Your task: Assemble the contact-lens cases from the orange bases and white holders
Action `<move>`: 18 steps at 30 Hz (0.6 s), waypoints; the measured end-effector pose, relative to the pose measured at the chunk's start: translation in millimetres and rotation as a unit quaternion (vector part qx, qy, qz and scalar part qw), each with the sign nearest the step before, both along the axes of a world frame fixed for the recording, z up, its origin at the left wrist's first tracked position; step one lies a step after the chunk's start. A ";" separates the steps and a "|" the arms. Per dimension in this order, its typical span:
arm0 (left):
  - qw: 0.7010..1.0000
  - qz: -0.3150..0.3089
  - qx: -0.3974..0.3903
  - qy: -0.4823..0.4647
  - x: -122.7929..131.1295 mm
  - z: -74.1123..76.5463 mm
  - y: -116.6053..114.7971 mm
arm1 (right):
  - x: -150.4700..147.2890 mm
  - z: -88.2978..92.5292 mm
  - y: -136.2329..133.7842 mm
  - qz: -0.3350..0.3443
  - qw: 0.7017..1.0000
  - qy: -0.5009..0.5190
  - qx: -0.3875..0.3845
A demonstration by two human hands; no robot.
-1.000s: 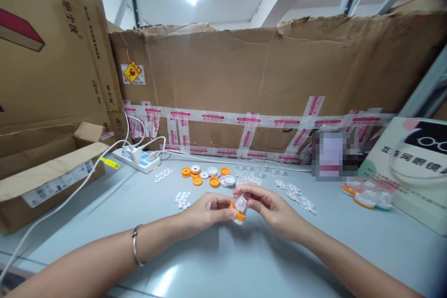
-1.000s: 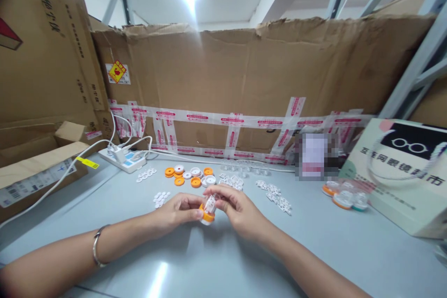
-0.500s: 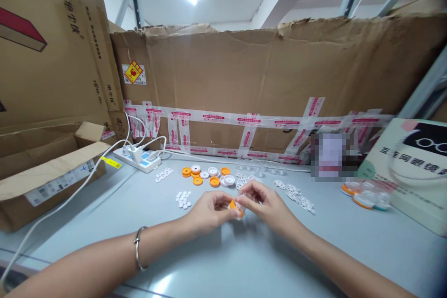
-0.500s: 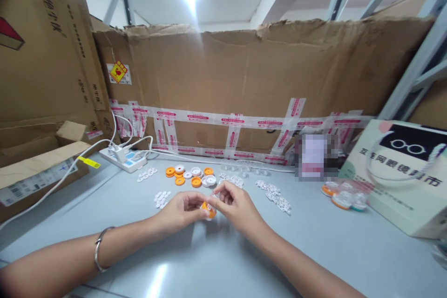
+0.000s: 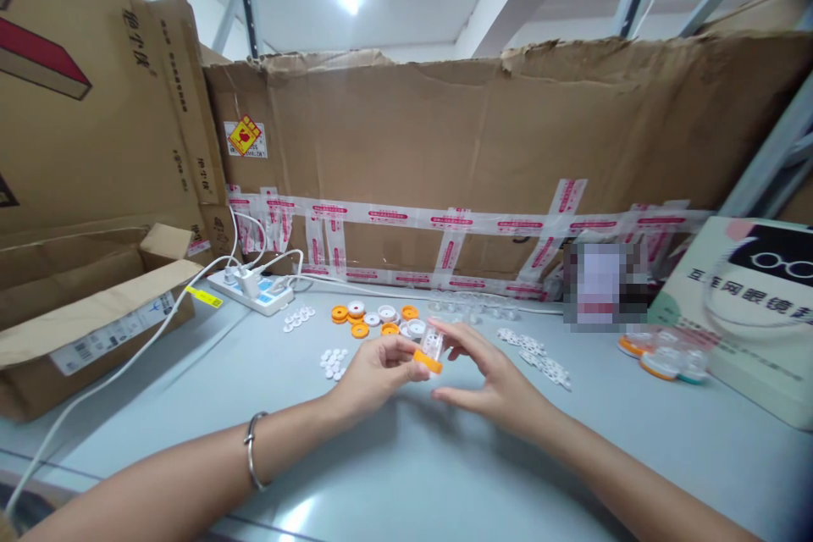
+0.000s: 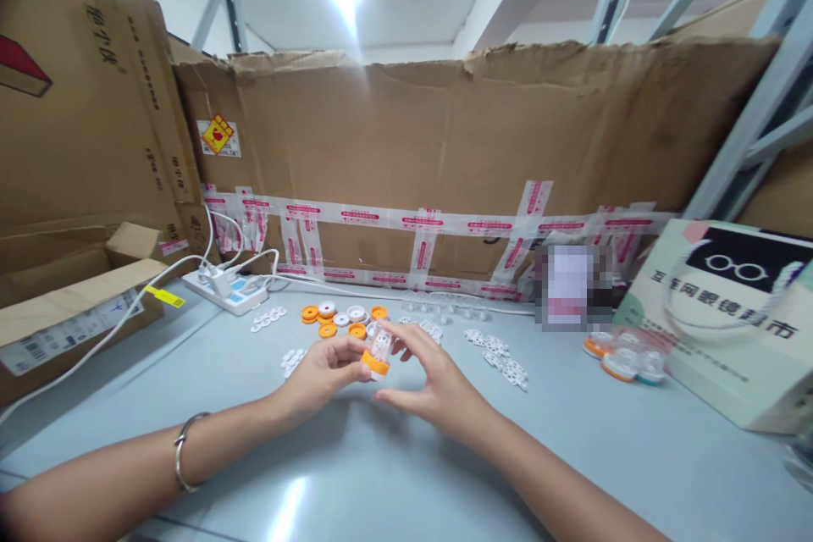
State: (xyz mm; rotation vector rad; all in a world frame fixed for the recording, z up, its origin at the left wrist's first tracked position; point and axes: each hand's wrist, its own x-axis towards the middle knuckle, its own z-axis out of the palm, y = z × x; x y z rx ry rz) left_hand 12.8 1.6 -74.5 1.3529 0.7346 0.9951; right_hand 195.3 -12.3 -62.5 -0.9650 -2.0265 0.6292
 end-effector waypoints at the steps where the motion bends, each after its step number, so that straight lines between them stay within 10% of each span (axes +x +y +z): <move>1: 1.000 -0.004 0.001 -0.005 0.4 -1.1 -0.1 | -1.2 -0.8 -1.1 -0.011 1.000 -0.015 0.025; 9: 0.978 -0.051 0.177 0.094 -6.2 -1.4 -3.1 | -2.2 -5.0 -0.9 -0.017 0.988 -0.024 0.149; 18: 0.789 0.023 0.562 0.247 -20.0 -0.2 -1.7 | 0.7 -10.0 -4.0 0.020 0.977 -0.043 0.209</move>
